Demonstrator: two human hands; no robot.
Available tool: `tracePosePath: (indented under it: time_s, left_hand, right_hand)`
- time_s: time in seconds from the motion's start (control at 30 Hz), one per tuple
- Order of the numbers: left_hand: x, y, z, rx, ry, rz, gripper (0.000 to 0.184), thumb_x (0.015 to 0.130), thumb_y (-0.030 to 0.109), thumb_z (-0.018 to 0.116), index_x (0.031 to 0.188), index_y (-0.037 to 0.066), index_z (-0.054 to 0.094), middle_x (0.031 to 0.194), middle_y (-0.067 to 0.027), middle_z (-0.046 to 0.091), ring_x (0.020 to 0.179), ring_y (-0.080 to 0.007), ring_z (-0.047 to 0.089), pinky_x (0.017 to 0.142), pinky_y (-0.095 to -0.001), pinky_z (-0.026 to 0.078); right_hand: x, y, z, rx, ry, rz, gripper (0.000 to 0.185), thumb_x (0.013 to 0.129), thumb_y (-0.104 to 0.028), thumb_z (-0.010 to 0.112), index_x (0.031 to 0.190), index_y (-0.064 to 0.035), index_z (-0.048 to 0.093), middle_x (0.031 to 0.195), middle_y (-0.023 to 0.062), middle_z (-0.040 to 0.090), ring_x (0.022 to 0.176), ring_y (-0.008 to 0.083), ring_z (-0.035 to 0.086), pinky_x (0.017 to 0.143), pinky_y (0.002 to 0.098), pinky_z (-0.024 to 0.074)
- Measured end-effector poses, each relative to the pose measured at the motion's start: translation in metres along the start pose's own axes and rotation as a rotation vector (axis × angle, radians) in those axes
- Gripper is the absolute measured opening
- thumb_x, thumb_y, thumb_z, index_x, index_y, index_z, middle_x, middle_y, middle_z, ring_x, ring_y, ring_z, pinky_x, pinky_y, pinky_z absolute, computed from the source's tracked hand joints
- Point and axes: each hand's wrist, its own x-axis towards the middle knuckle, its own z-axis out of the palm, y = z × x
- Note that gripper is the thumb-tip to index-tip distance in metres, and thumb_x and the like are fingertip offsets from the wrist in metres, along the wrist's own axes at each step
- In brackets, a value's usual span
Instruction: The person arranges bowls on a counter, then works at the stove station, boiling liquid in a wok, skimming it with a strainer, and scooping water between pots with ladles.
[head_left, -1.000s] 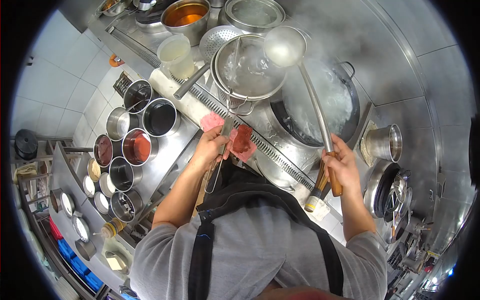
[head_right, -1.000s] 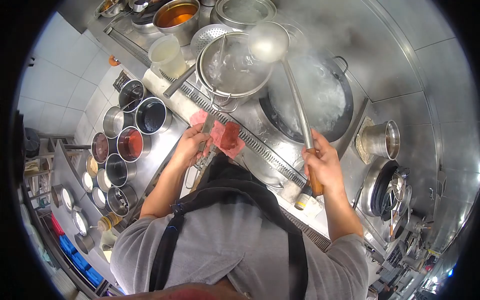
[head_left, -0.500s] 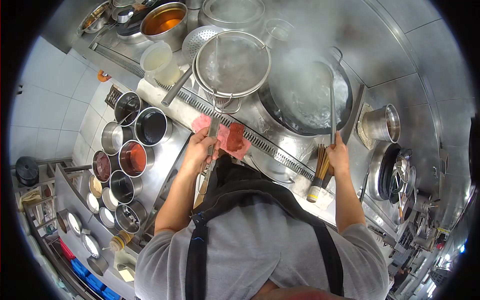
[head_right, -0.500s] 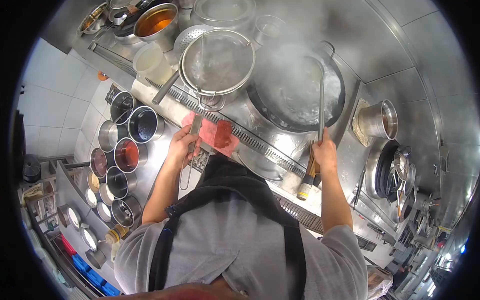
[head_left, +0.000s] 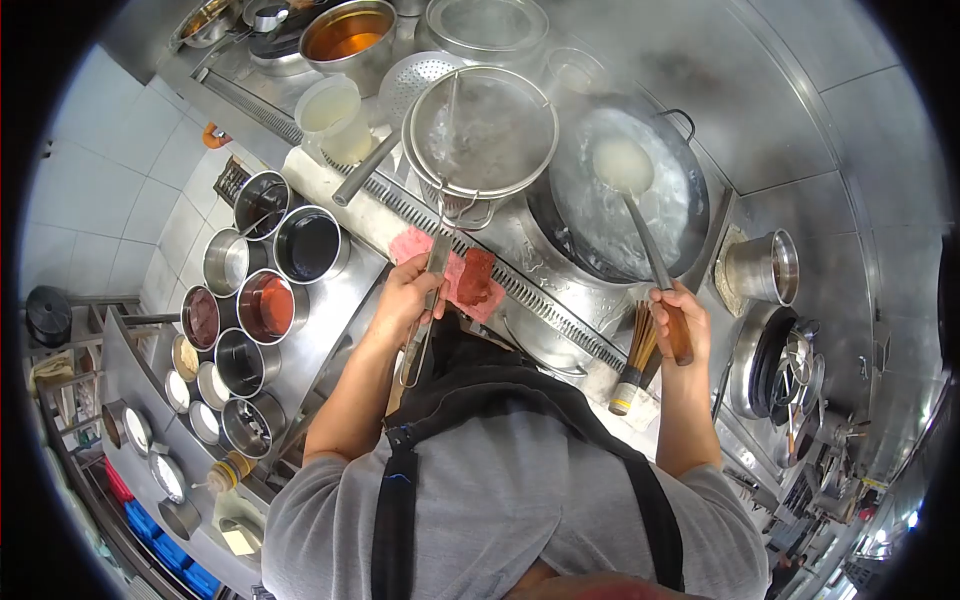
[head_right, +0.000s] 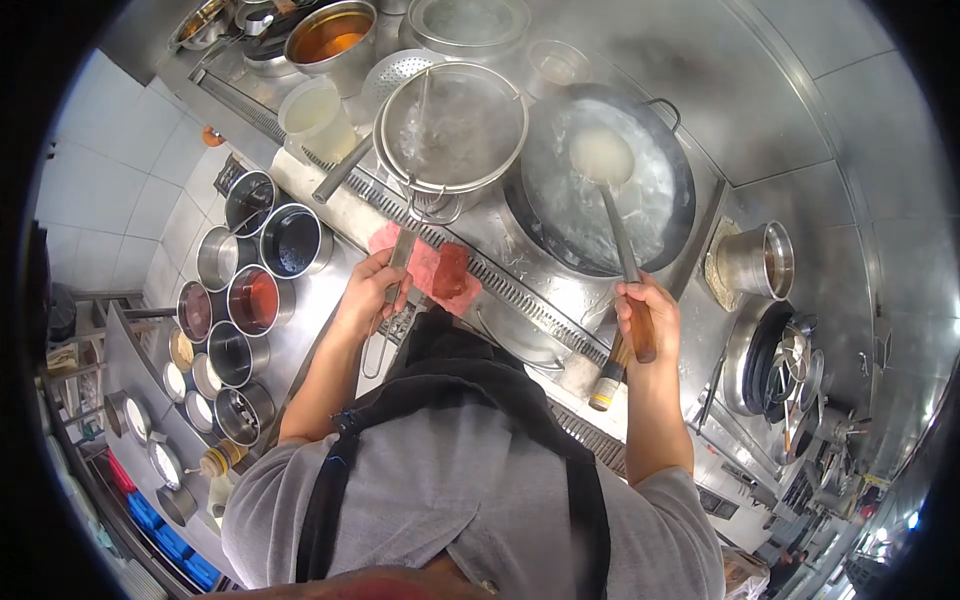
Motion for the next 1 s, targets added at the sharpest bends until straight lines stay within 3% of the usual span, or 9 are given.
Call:
tracePosePath:
  time_s: [0.33, 0.4, 0.53, 0.6, 0.73, 0.87, 0.93, 1.0]
  left_hand:
    - [-0.005, 0.007, 0.000, -0.012, -0.025, 0.020, 0.019, 0.085, 0.003, 0.049, 0.102, -0.003, 0.055, 0.069, -0.0067, 0.057, 0.042, -0.0102, 0.048, 0.034, -0.0211, 0.031]
    - [-0.006, 0.009, 0.000, 0.004, -0.018, 0.012, 0.015, 0.083, 0.004, 0.048, 0.095, -0.001, 0.057, 0.064, -0.0056, 0.056, 0.044, -0.0113, 0.049, 0.036, -0.0232, 0.032]
    - [-0.003, 0.005, -0.004, -0.002, -0.028, 0.024, 0.015, 0.083, 0.004, 0.048, 0.095, -0.001, 0.056, 0.065, -0.0058, 0.056, 0.044, -0.0114, 0.049, 0.036, -0.0233, 0.033]
    - [-0.004, 0.006, -0.005, 0.014, -0.043, 0.034, 0.015, 0.083, 0.004, 0.049, 0.095, -0.001, 0.056, 0.066, -0.0059, 0.056, 0.045, -0.0114, 0.050, 0.036, -0.0232, 0.033]
    - [-0.003, 0.005, -0.006, 0.033, -0.047, 0.033, 0.018, 0.086, 0.003, 0.048, 0.101, -0.003, 0.055, 0.068, -0.0064, 0.057, 0.043, -0.0105, 0.049, 0.035, -0.0210, 0.030]
    - [0.000, 0.003, -0.008, 0.031, -0.049, 0.034, 0.018, 0.085, 0.003, 0.049, 0.101, -0.003, 0.055, 0.068, -0.0062, 0.057, 0.044, -0.0104, 0.049, 0.035, -0.0213, 0.030]
    - [0.000, 0.003, -0.008, 0.036, -0.047, 0.033, 0.018, 0.085, 0.003, 0.049, 0.101, -0.003, 0.055, 0.068, -0.0062, 0.056, 0.044, -0.0104, 0.049, 0.035, -0.0213, 0.030]
    - [-0.001, 0.003, -0.007, 0.023, -0.038, 0.038, 0.018, 0.086, 0.006, 0.050, 0.101, -0.002, 0.055, 0.069, -0.0065, 0.058, 0.044, -0.0105, 0.050, 0.035, -0.0209, 0.030]
  right_hand:
    - [-0.036, -0.051, 0.046, -0.044, -0.133, 0.021, 0.050, 0.081, -0.006, 0.051, 0.126, 0.0126, 0.041, 0.088, 0.0153, 0.050, 0.049, 0.0116, 0.049, 0.033, 0.0189, 0.0425]
    - [-0.042, -0.055, 0.055, -0.027, -0.239, 0.015, 0.050, 0.081, -0.007, 0.052, 0.125, 0.0136, 0.041, 0.089, 0.0158, 0.049, 0.048, 0.0116, 0.049, 0.032, 0.0193, 0.0421]
    - [-0.047, -0.048, 0.075, -0.173, -0.251, -0.024, 0.056, 0.077, -0.007, 0.055, 0.127, 0.0143, 0.041, 0.085, 0.0167, 0.052, 0.045, 0.0120, 0.049, 0.030, 0.0191, 0.0373]
    - [-0.044, -0.043, 0.073, -0.207, -0.288, 0.009, 0.059, 0.076, -0.006, 0.056, 0.131, 0.0094, 0.040, 0.087, 0.0164, 0.056, 0.046, 0.0161, 0.051, 0.034, 0.0243, 0.0397]
    - [-0.039, -0.027, 0.075, -0.445, -0.262, 0.033, 0.070, 0.074, 0.001, 0.059, 0.138, 0.0083, 0.033, 0.087, 0.0096, 0.058, 0.050, 0.0147, 0.053, 0.038, 0.0252, 0.0421]
    - [-0.024, -0.007, 0.047, -0.693, -0.283, -0.118, 0.072, 0.075, 0.008, 0.058, 0.142, 0.0048, 0.031, 0.082, 0.0072, 0.058, 0.054, 0.0132, 0.056, 0.046, 0.0248, 0.0437]
    - [-0.024, -0.002, 0.036, -0.970, -0.189, -0.325, 0.067, 0.078, 0.004, 0.058, 0.141, 0.0017, 0.036, 0.086, 0.0071, 0.059, 0.056, 0.0116, 0.057, 0.049, 0.0246, 0.0451]
    - [-0.018, -0.001, 0.022, -1.050, -0.103, -0.371, 0.066, 0.078, 0.004, 0.057, 0.141, 0.0004, 0.037, 0.086, 0.0081, 0.059, 0.058, 0.0128, 0.055, 0.053, 0.0250, 0.0435]
